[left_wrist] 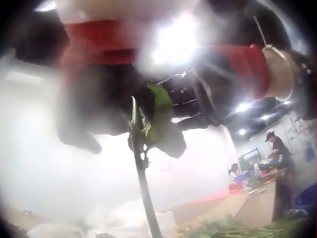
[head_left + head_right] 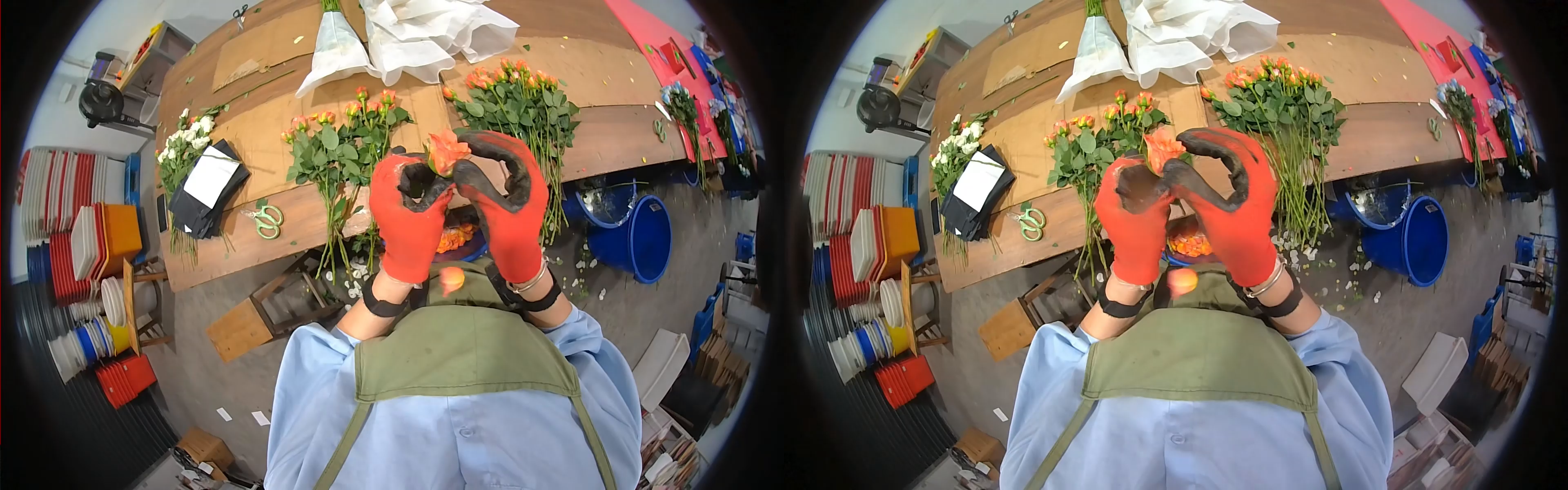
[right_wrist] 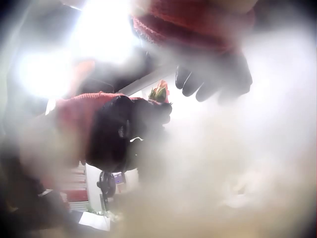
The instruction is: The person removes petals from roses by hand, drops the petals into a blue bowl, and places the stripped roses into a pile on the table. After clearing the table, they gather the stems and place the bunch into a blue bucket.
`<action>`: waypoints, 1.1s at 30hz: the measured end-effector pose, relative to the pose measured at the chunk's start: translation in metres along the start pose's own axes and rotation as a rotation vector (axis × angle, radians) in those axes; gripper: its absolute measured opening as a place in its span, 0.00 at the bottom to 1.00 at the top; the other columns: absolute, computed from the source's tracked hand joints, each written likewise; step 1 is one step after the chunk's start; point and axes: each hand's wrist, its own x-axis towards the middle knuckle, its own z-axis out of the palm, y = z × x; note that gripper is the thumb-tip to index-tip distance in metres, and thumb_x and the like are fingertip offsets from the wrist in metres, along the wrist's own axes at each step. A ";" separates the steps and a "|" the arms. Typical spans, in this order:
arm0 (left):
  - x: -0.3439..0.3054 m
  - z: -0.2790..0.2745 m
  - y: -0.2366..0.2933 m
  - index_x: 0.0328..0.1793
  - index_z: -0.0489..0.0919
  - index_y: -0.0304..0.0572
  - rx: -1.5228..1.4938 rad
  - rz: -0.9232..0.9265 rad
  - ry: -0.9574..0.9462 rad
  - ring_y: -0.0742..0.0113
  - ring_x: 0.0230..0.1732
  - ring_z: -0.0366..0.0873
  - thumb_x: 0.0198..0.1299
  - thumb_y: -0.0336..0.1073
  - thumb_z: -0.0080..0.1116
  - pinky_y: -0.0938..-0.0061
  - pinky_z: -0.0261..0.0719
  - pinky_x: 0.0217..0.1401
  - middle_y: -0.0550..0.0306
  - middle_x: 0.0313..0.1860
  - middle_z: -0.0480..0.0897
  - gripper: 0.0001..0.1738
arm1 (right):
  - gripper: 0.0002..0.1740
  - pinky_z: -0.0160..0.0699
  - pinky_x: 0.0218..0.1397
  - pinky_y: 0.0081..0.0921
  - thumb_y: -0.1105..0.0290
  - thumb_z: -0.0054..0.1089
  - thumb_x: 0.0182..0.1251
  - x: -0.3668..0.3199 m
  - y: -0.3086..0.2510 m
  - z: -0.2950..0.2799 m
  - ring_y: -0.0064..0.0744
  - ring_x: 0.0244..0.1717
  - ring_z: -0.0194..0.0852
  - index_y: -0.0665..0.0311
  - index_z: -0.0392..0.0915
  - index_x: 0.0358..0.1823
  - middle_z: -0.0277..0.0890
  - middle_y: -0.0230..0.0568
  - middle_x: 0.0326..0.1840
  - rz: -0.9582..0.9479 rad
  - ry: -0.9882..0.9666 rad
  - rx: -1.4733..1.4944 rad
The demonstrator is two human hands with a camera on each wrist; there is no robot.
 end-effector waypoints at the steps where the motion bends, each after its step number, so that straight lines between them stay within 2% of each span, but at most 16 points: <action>1: -0.001 0.001 -0.002 0.45 0.77 0.39 0.064 0.069 0.001 0.52 0.45 0.77 0.39 0.25 0.75 0.63 0.74 0.53 0.51 0.42 0.79 0.24 | 0.22 0.76 0.60 0.31 0.79 0.71 0.52 0.000 0.001 0.002 0.34 0.55 0.77 0.68 0.79 0.51 0.76 0.43 0.55 0.021 0.010 -0.022; 2: -0.003 0.002 -0.001 0.45 0.77 0.38 0.083 0.071 0.010 0.47 0.46 0.76 0.38 0.25 0.74 0.59 0.73 0.54 0.49 0.43 0.79 0.25 | 0.20 0.78 0.55 0.29 0.79 0.71 0.55 -0.001 0.003 0.002 0.32 0.51 0.78 0.66 0.79 0.50 0.77 0.41 0.52 -0.021 0.019 -0.004; 6: -0.004 0.005 0.001 0.45 0.77 0.37 0.037 0.076 0.030 0.48 0.46 0.76 0.38 0.26 0.75 0.60 0.73 0.54 0.48 0.43 0.79 0.25 | 0.18 0.78 0.54 0.28 0.80 0.70 0.56 -0.007 -0.003 0.010 0.30 0.51 0.78 0.67 0.79 0.49 0.78 0.39 0.51 0.102 0.122 0.155; 8: -0.006 0.006 0.004 0.45 0.77 0.37 -0.089 -0.072 0.077 0.48 0.46 0.77 0.38 0.26 0.76 0.60 0.73 0.53 0.48 0.43 0.79 0.25 | 0.17 0.76 0.55 0.27 0.81 0.68 0.57 -0.011 0.002 0.012 0.29 0.51 0.77 0.68 0.79 0.49 0.78 0.38 0.50 0.101 0.175 0.215; 9: -0.005 0.005 0.003 0.45 0.77 0.37 -0.089 -0.072 0.078 0.48 0.46 0.77 0.38 0.26 0.76 0.60 0.73 0.53 0.48 0.43 0.79 0.25 | 0.17 0.76 0.55 0.27 0.81 0.68 0.57 -0.012 0.002 0.013 0.29 0.51 0.77 0.68 0.79 0.49 0.78 0.38 0.50 0.101 0.174 0.215; 12: -0.004 0.004 -0.001 0.45 0.77 0.37 -0.001 -0.027 0.043 0.48 0.46 0.77 0.38 0.26 0.76 0.60 0.74 0.53 0.48 0.43 0.79 0.25 | 0.17 0.74 0.58 0.27 0.83 0.67 0.56 -0.010 -0.002 0.018 0.28 0.52 0.77 0.69 0.79 0.49 0.78 0.39 0.52 0.142 0.195 0.282; 14: -0.004 0.005 -0.003 0.45 0.77 0.37 0.104 0.085 0.078 0.47 0.46 0.77 0.37 0.25 0.76 0.60 0.74 0.52 0.48 0.43 0.79 0.26 | 0.17 0.73 0.61 0.28 0.83 0.67 0.56 -0.002 -0.002 0.021 0.29 0.52 0.77 0.69 0.79 0.49 0.77 0.39 0.53 0.095 0.217 0.226; 15: -0.005 0.005 -0.002 0.45 0.77 0.37 0.102 0.085 0.076 0.47 0.46 0.77 0.37 0.25 0.76 0.60 0.74 0.52 0.48 0.43 0.79 0.26 | 0.17 0.73 0.61 0.28 0.83 0.67 0.56 -0.002 -0.002 0.019 0.29 0.52 0.77 0.69 0.79 0.49 0.77 0.39 0.53 0.095 0.218 0.225; 17: -0.005 0.006 -0.002 0.46 0.77 0.38 0.046 0.065 0.044 0.46 0.47 0.77 0.36 0.25 0.75 0.59 0.73 0.53 0.48 0.44 0.79 0.26 | 0.18 0.74 0.60 0.27 0.83 0.67 0.56 -0.002 0.001 0.013 0.29 0.53 0.77 0.68 0.79 0.49 0.77 0.40 0.53 0.111 0.062 0.141; 21: -0.008 0.007 -0.001 0.46 0.77 0.38 0.078 0.074 0.050 0.45 0.47 0.76 0.36 0.25 0.75 0.59 0.73 0.53 0.48 0.44 0.79 0.27 | 0.18 0.75 0.59 0.28 0.83 0.66 0.57 -0.008 0.008 0.014 0.30 0.52 0.78 0.68 0.79 0.49 0.77 0.41 0.53 0.035 0.116 0.158; 24: -0.010 0.010 0.000 0.47 0.77 0.37 0.102 0.095 0.082 0.49 0.46 0.77 0.38 0.25 0.75 0.61 0.74 0.52 0.49 0.44 0.79 0.27 | 0.17 0.76 0.58 0.27 0.83 0.66 0.58 -0.013 0.007 0.018 0.30 0.52 0.78 0.69 0.79 0.49 0.77 0.40 0.53 0.070 0.181 0.219; 26: -0.010 0.010 0.002 0.48 0.77 0.36 -0.059 -0.032 0.076 0.53 0.44 0.79 0.41 0.25 0.75 0.65 0.75 0.49 0.49 0.43 0.79 0.25 | 0.16 0.76 0.57 0.27 0.83 0.66 0.58 -0.015 0.007 0.020 0.29 0.51 0.78 0.69 0.78 0.49 0.77 0.40 0.53 0.040 0.207 0.188; 30: -0.008 0.006 0.005 0.48 0.78 0.35 0.011 -0.009 0.081 0.59 0.42 0.80 0.45 0.26 0.73 0.69 0.76 0.47 0.50 0.42 0.81 0.23 | 0.16 0.75 0.57 0.27 0.84 0.65 0.57 -0.020 0.009 0.024 0.29 0.51 0.78 0.69 0.78 0.49 0.77 0.40 0.52 0.107 0.238 0.256; 32: -0.006 0.002 0.003 0.49 0.78 0.33 -0.130 -0.155 0.068 0.62 0.42 0.80 0.47 0.26 0.72 0.70 0.77 0.48 0.51 0.41 0.82 0.22 | 0.15 0.74 0.58 0.29 0.82 0.62 0.58 -0.021 0.013 0.019 0.32 0.52 0.77 0.70 0.78 0.48 0.78 0.42 0.51 0.106 0.250 0.278; 33: -0.005 0.002 -0.001 0.49 0.78 0.33 -0.129 -0.154 0.070 0.62 0.42 0.80 0.47 0.26 0.72 0.70 0.77 0.48 0.51 0.41 0.82 0.22 | 0.15 0.74 0.58 0.29 0.82 0.62 0.58 -0.020 0.017 0.012 0.32 0.52 0.77 0.70 0.78 0.48 0.78 0.42 0.51 0.105 0.248 0.279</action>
